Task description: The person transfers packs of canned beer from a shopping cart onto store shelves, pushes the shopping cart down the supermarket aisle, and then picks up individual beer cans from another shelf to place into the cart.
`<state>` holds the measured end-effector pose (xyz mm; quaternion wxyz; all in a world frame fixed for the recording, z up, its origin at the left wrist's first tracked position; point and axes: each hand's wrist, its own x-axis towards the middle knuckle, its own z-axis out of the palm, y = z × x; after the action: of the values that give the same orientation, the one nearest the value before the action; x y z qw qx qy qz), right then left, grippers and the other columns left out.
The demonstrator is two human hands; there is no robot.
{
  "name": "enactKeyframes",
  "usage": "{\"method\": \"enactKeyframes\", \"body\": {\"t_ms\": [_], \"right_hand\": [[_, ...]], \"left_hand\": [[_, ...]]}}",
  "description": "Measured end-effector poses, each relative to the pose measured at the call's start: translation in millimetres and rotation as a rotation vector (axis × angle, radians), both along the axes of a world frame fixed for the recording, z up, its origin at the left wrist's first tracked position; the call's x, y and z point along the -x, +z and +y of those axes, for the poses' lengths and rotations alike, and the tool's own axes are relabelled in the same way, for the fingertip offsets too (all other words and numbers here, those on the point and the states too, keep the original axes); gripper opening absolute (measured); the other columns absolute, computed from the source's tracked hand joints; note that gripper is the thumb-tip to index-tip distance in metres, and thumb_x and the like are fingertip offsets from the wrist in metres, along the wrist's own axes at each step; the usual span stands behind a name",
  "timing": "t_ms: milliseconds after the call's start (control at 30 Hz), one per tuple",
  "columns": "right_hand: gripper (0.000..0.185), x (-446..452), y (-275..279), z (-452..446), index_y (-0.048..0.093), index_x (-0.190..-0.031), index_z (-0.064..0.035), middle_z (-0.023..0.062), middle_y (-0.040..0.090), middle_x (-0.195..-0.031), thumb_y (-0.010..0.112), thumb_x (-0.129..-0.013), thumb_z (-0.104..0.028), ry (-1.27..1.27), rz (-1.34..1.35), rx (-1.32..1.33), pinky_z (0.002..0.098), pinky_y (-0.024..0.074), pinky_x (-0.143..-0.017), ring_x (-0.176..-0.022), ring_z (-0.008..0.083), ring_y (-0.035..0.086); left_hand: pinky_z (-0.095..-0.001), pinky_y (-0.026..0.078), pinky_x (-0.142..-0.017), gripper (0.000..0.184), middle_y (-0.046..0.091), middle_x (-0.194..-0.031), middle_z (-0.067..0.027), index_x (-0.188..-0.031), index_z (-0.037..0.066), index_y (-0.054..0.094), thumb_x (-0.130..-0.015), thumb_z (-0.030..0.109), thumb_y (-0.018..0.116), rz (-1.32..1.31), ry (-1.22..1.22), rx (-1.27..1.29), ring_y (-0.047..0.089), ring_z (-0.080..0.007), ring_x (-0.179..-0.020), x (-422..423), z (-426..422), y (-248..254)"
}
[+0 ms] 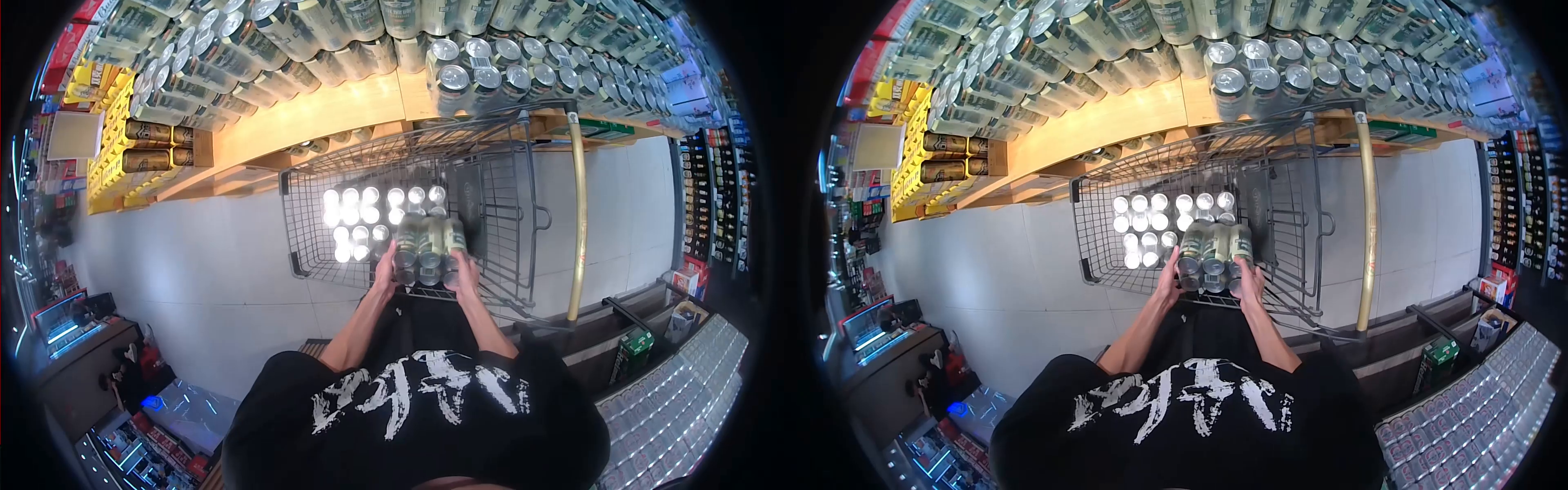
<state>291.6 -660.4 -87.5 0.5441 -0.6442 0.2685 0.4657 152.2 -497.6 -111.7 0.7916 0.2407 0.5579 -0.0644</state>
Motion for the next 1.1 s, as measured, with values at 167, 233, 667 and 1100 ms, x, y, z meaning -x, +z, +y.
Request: {"method": "enactKeyframes", "body": {"t_ms": [167,233,667,1100], "right_hand": [[0.053,17.9,63.1,1.7,0.048,-0.121,-0.0049,0.0095,0.052,-0.118,0.071,-0.081,-0.028,-0.179,-0.332,-0.194,0.0423,0.0475,-0.085,-0.109,0.0228,0.052],[0.052,24.1,90.4,7.5,0.048,-0.122,-0.0013,0.009,0.053,-0.116,0.071,-0.079,-0.022,-0.213,-0.507,-0.355,0.0349,0.0462,-0.087,-0.106,0.0185,0.053],[0.098,49.5,211.0,13.0,0.026,-0.145,0.0058,0.0142,0.047,-0.133,0.072,-0.065,-0.027,0.032,-1.333,-1.04,0.036,0.0405,-0.103,-0.122,0.0239,0.05],[0.066,30.6,264.3,135.7,0.041,-0.131,0.0026,0.011,0.055,-0.118,0.072,-0.077,-0.019,0.059,-0.824,-0.73,0.0316,0.0469,-0.091,-0.107,0.0177,0.056]], "left_hand": [[-0.0508,0.037,-0.099,0.039,0.051,-0.123,-0.0082,-0.101,0.011,0.05,-0.089,0.046,0.064,-0.225,0.046,-0.256,0.049,-0.0241,-0.116,-2.6,11.9,55.9],[-0.0391,0.041,-0.09,0.018,0.057,-0.107,0.0003,-0.087,0.017,0.045,-0.096,0.022,0.06,-0.425,0.142,-0.338,0.051,-0.0102,-0.103,-9.6,20.3,109.5],[-0.0402,0.036,-0.105,0.064,0.041,-0.139,-0.0151,-0.108,-0.002,0.061,-0.066,0.041,0.082,-1.075,-0.033,-0.93,0.041,-0.025,-0.128,53.1,92.4,260.7],[-0.0361,0.035,-0.104,0.053,0.041,-0.132,-0.0108,-0.109,0.004,0.049,-0.079,0.037,0.077,-1.092,0.133,-0.717,0.044,-0.0199,-0.122,45.2,159.4,258.3]]}}
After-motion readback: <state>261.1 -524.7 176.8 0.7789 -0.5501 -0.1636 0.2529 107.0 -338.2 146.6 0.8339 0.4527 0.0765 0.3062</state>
